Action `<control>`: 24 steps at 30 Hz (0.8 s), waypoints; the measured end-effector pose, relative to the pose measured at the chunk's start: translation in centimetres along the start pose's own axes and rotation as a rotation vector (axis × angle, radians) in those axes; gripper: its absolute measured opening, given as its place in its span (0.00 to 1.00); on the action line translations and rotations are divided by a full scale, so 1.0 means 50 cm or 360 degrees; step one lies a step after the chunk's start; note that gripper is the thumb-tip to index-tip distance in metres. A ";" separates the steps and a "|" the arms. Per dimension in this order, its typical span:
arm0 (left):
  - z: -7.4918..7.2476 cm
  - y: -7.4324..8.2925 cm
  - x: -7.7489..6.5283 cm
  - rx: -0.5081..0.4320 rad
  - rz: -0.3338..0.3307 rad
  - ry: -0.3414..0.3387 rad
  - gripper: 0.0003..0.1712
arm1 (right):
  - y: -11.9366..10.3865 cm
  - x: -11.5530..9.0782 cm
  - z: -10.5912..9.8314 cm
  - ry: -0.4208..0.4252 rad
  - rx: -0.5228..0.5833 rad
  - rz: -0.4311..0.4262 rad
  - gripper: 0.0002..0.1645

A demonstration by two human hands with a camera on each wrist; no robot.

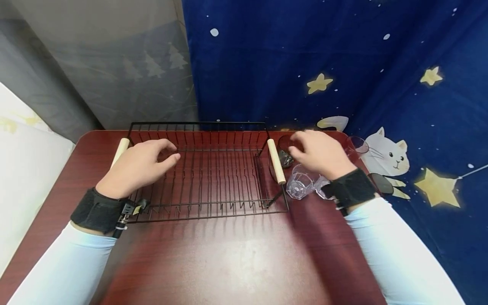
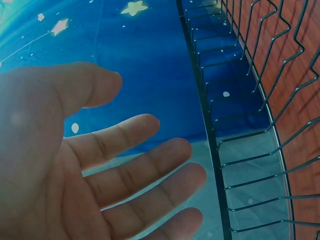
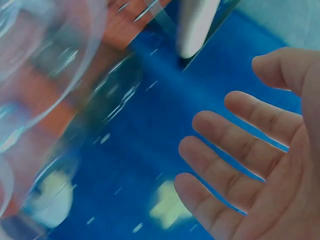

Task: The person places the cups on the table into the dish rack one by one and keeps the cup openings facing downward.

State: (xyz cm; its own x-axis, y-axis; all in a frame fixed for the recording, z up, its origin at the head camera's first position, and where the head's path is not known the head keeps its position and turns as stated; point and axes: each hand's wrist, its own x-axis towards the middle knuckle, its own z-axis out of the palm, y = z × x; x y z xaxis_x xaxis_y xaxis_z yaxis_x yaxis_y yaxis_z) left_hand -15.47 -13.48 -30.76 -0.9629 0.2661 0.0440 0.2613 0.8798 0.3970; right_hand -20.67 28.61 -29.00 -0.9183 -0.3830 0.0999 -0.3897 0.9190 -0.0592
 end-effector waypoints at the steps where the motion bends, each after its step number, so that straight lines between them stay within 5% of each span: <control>1: -0.001 0.001 0.000 -0.0001 -0.0002 -0.0008 0.24 | 0.017 -0.010 -0.002 -0.0017 -0.0001 0.0023 0.20; 12: -0.007 0.009 -0.006 -0.0052 0.0010 -0.0035 0.24 | 0.151 -0.098 0.021 -0.0297 -0.0033 0.0228 0.26; 24: -0.007 0.008 -0.006 -0.0050 0.0017 -0.0042 0.25 | 0.192 -0.137 0.065 -0.0498 0.0047 0.0290 0.35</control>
State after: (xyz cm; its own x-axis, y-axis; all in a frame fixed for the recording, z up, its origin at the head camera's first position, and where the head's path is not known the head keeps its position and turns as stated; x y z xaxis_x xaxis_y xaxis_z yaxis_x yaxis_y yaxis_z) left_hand -15.08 -13.37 -30.29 -0.9579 0.2861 0.0245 0.2690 0.8643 0.4250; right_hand -18.34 39.75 -33.47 -0.9478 -0.2275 -0.2235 -0.2154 0.9735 -0.0773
